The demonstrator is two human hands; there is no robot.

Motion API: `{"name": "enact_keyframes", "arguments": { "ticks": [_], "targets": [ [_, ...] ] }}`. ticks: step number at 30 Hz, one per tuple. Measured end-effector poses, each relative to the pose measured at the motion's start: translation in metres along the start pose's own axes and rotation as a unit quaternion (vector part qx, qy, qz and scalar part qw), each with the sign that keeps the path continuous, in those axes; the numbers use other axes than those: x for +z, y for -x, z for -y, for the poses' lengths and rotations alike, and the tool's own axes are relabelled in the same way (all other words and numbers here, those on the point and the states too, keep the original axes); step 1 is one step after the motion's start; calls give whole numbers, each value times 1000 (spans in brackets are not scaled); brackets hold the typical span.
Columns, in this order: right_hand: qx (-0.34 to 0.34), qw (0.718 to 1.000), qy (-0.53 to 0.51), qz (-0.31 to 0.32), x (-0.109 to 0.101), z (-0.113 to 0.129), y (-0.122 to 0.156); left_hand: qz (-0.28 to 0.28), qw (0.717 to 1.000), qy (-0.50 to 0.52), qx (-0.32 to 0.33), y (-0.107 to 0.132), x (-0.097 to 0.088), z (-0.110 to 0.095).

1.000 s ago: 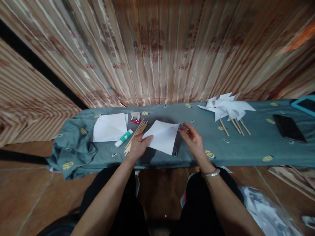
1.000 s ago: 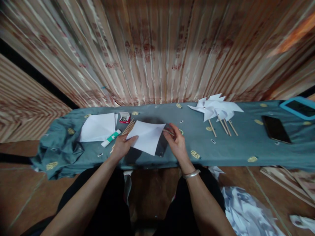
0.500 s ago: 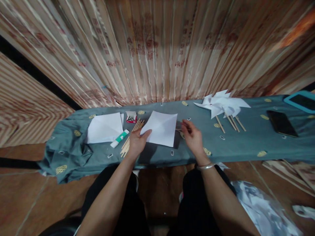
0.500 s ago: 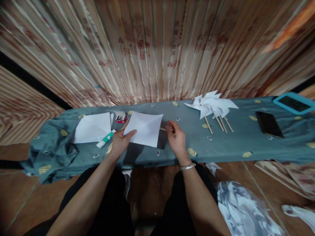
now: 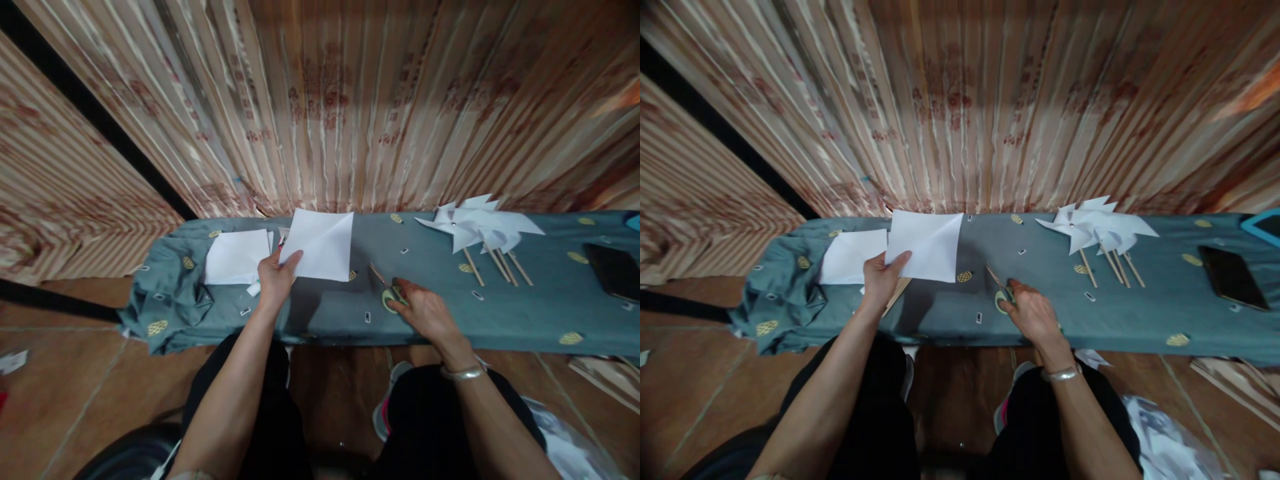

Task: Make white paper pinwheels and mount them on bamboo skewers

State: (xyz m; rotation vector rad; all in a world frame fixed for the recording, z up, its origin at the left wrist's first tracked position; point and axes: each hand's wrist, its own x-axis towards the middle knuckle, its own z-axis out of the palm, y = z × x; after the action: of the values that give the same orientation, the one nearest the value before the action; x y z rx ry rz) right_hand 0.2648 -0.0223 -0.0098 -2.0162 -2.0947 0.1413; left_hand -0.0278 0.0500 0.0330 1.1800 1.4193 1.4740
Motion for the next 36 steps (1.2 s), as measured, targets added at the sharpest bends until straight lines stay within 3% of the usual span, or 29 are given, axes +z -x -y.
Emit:
{"name": "enact_keyframes", "arguments": {
  "ticks": [3,6,9,11,15,19,22,25,29,36],
  "targets": [
    [0,999,-17,35,-5,0,9,8,999,-33,11,0,-3,0],
    [-1,998,-51,26,-5,2,13,6,997,-77,32,1,-6,0],
    [39,985,-170,5,-2,2,13,1,993,-105,50,1,-8,-1],
    [80,948,-309,14,-2,1,12,-2,992,-113,54,0,-8,-1],
    [154,804,-567,89,-9,8,12,-7,996,-78,38,-2,-6,1],
    [201,687,-683,146,-15,25,15,-32,998,42,-25,-2,-1,1],
    [212,617,-742,152,-10,37,15,-50,990,120,-56,0,2,-2],
    [238,558,-780,156,-1,45,13,-52,988,133,-64,1,2,-4],
    [220,504,-816,180,4,50,12,-50,991,106,-58,0,-2,-4],
    [243,486,-801,252,-1,53,16,-39,999,-17,4,-6,-17,3]
  ]
}}
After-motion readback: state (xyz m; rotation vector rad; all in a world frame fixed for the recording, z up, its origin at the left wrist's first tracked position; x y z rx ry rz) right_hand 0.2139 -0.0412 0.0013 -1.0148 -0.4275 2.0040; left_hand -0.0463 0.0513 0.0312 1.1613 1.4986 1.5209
